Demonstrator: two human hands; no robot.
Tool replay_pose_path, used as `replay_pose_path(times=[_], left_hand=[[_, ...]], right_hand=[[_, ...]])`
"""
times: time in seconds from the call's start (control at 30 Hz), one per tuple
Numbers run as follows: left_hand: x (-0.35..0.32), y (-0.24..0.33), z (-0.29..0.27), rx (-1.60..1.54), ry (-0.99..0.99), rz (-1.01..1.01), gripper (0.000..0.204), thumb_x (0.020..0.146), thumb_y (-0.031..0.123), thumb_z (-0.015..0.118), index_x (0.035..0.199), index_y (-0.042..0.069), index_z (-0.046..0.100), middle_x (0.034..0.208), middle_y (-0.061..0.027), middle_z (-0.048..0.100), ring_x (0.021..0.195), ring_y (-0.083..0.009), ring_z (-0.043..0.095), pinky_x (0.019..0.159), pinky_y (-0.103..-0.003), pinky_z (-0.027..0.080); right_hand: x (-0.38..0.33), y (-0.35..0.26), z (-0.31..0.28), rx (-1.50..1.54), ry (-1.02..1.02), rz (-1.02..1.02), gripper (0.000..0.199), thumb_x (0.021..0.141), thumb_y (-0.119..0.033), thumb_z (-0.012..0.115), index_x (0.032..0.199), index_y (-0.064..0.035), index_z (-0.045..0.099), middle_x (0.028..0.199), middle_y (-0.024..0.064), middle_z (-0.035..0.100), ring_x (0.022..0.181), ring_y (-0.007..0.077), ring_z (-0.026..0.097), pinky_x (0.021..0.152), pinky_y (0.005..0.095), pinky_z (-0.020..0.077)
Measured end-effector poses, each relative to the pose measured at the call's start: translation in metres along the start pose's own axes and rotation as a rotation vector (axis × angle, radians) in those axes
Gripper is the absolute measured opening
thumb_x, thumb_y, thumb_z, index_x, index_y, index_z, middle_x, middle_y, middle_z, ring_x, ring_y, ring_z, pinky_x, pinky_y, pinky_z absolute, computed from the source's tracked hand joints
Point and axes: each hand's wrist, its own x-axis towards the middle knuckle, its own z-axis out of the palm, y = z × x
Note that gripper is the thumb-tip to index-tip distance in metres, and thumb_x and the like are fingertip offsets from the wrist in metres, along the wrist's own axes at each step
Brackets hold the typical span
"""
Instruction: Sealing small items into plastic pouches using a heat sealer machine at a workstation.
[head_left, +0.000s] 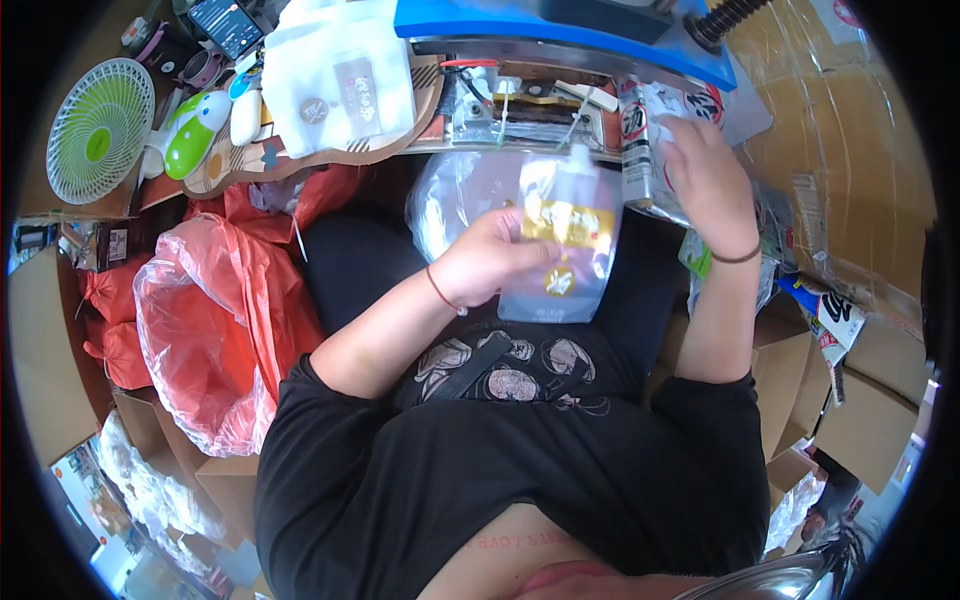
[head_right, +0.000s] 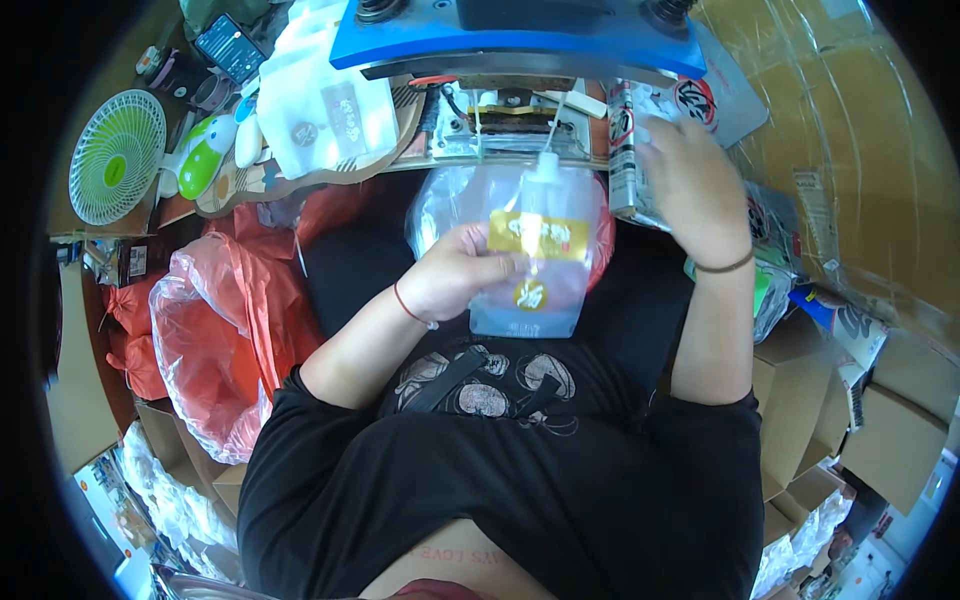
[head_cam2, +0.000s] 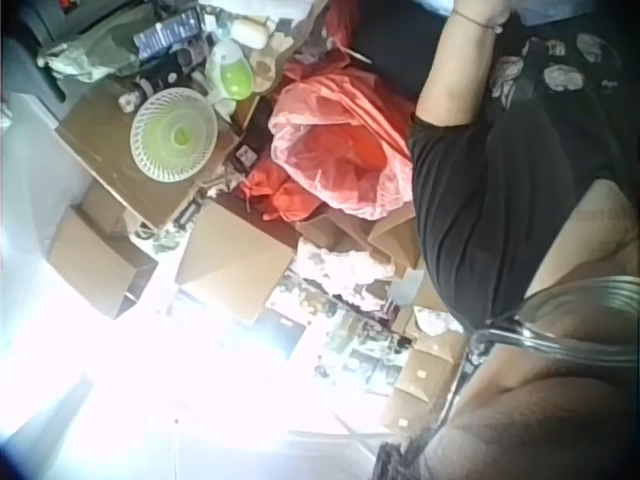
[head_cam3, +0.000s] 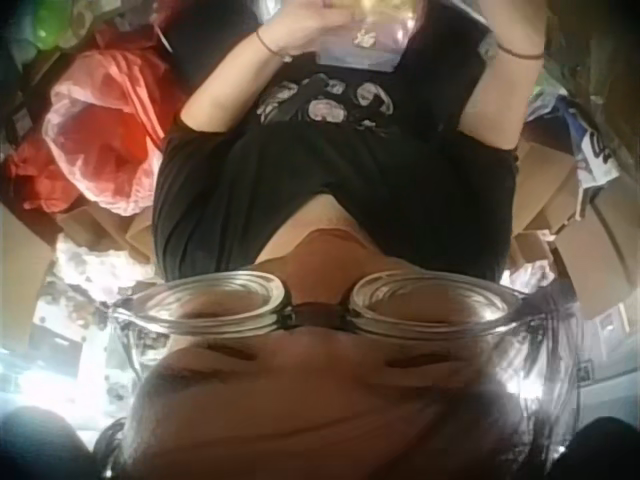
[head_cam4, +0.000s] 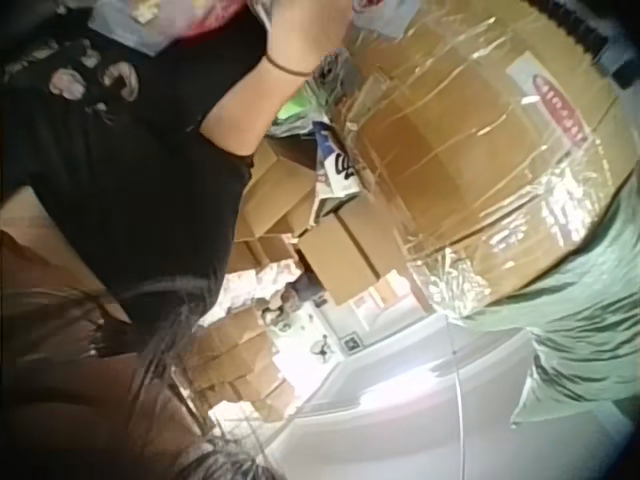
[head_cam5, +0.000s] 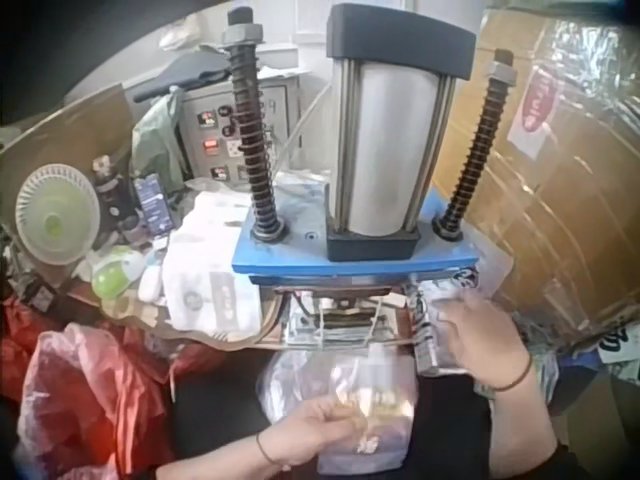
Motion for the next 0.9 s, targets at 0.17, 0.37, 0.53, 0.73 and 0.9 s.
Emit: replay_pose_path(times=[0.17,0.37,0.53,0.73,0.9], left_hand=[[0.032,0.034,-0.039,0.069,0.121,0.075,0.030,0.091,0.006,0.066,0.119,-0.004,0.062,0.105,-0.0082,0.071,0.093,-0.0145,0.068,0.084,-0.031,0.055],[0.033,0.043,-0.060,0.124,0.270,0.114,0.041,0.089,0.013,0.070,0.124,-0.003,0.056,0.118,-0.0110,0.065,0.093,-0.0172,0.067,0.081,-0.030,0.056],[-0.002,0.106,-0.117,1.828,1.152,0.986,0.069,0.086,0.042,0.071,0.142,0.010,0.047,0.150,-0.0224,0.036,0.136,-0.0385,0.037,0.108,-0.054,0.031],[0.000,0.133,-0.197,2.258,1.275,0.617,0.076,0.087,0.061,0.059,0.146,0.016,0.044,0.156,-0.0147,0.031,0.146,-0.0370,0.022,0.112,-0.066,0.011],[0.010,0.138,-0.195,2.172,1.547,0.637,0.079,0.086,0.064,0.057,0.147,0.015,0.044,0.155,-0.0164,0.032,0.147,-0.0368,0.021,0.114,-0.064,0.010]], right_hand=[[-0.007,0.037,0.029,-0.333,-0.097,0.189,0.030,0.091,-0.017,0.061,0.120,-0.0104,0.057,0.112,0.0182,0.058,0.099,0.0417,0.059,0.080,0.0466,0.0495],[-0.010,0.022,0.035,-0.186,0.001,0.278,0.033,0.090,-0.015,0.062,0.123,-0.0122,0.056,0.112,0.0153,0.059,0.097,0.0389,0.060,0.080,0.0448,0.0498],[-0.018,0.033,0.030,-0.211,0.043,0.270,0.031,0.091,-0.015,0.061,0.122,-0.0125,0.057,0.114,0.0137,0.059,0.099,0.0369,0.061,0.081,0.0422,0.0501],[-0.008,0.019,0.039,-0.189,0.025,0.287,0.027,0.093,-0.016,0.060,0.120,-0.0107,0.059,0.116,0.0135,0.062,0.103,0.0363,0.061,0.084,0.0396,0.0500],[-0.019,0.029,0.046,-0.142,0.249,0.327,0.023,0.096,-0.016,0.057,0.116,-0.0047,0.060,0.115,0.0166,0.064,0.105,0.0353,0.063,0.085,0.0395,0.0496]])
